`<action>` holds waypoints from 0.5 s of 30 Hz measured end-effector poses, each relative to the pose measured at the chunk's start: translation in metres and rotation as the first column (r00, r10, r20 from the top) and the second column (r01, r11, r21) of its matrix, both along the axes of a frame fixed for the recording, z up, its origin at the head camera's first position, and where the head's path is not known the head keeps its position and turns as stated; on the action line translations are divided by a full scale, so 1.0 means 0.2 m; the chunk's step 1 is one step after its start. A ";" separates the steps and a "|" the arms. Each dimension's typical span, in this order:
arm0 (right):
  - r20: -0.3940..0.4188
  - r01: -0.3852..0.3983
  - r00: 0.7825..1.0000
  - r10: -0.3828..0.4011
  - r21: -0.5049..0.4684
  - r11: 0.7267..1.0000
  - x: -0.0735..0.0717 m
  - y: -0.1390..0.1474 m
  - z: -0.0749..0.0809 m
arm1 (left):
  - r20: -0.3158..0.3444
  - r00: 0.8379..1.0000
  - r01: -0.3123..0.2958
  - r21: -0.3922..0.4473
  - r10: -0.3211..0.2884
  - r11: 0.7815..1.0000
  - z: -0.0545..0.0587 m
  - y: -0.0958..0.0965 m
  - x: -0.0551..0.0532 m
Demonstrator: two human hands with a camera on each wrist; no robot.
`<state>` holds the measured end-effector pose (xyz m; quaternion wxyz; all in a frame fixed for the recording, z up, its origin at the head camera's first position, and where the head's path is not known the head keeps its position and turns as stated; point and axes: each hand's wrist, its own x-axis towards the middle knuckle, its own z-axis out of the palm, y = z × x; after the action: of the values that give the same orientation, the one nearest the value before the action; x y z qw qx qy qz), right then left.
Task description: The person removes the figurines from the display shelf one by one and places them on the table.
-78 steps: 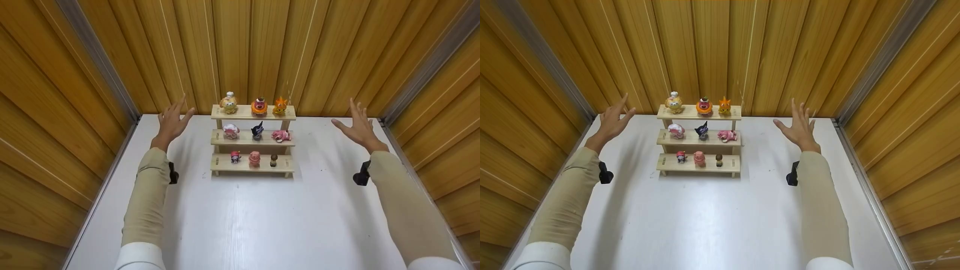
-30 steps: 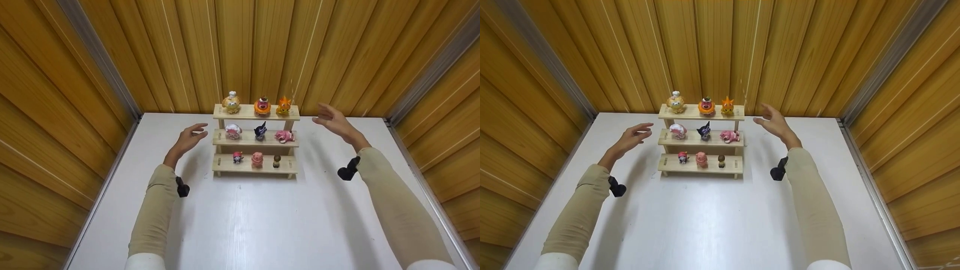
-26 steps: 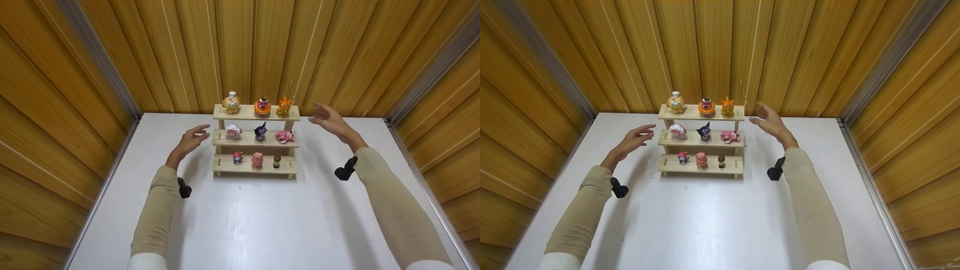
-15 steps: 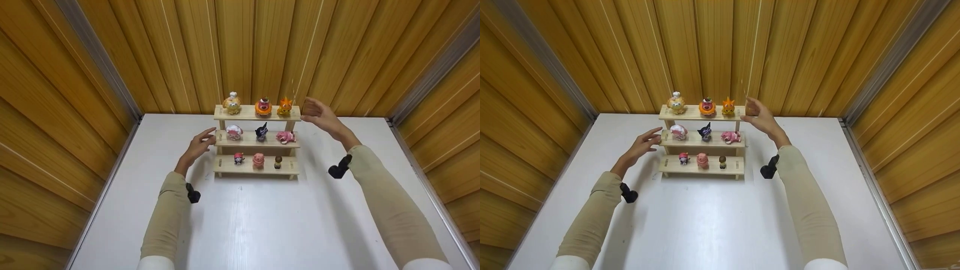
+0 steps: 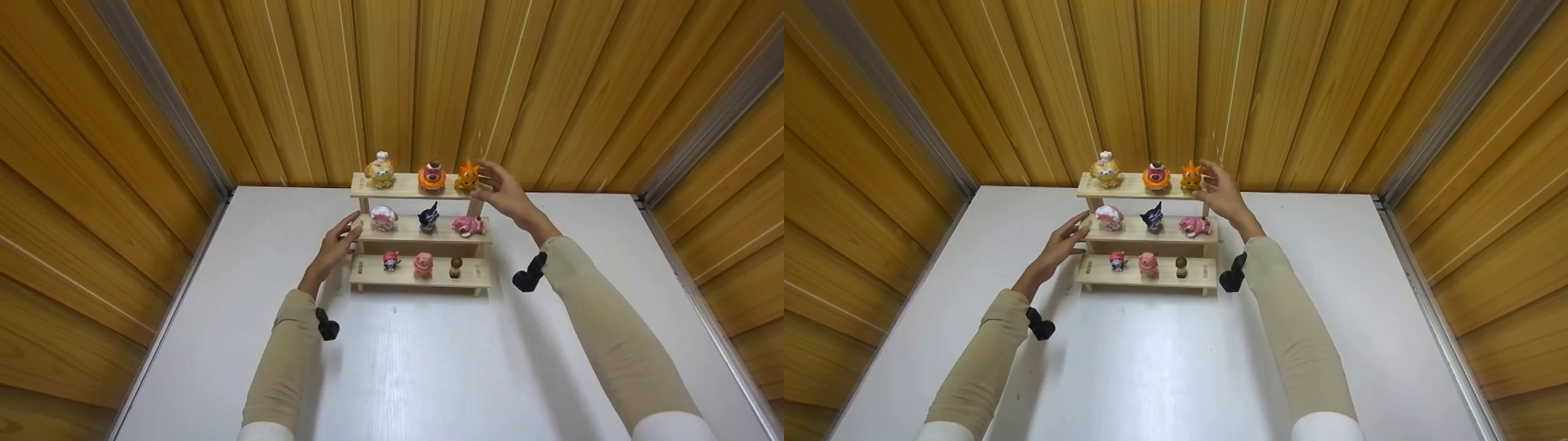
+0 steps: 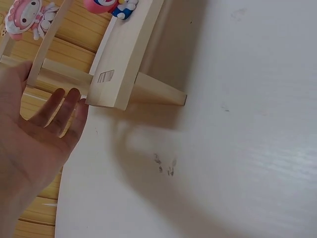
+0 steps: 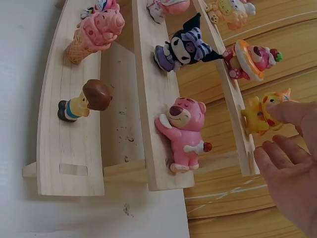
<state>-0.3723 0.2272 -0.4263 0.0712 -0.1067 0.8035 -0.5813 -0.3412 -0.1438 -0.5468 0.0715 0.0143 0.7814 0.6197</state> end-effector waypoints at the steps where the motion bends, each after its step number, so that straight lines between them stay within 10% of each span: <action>1: -0.004 0.012 1.000 -0.012 -0.010 1.000 -0.01 -0.01 -0.01 | 0.000 1.000 0.001 0.004 -0.001 1.000 0.00 0.00 0.00; 15: -0.065 0.113 0.991 -0.116 -0.048 0.992 -0.04 -0.07 -0.07 | -0.003 1.000 0.026 0.137 -0.026 0.990 -0.05 0.00 0.02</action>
<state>-0.3806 0.2132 -0.4411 0.0080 -0.0816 0.7972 -0.5982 -0.3366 -0.1437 -0.5571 0.0781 0.0297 0.7366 0.6711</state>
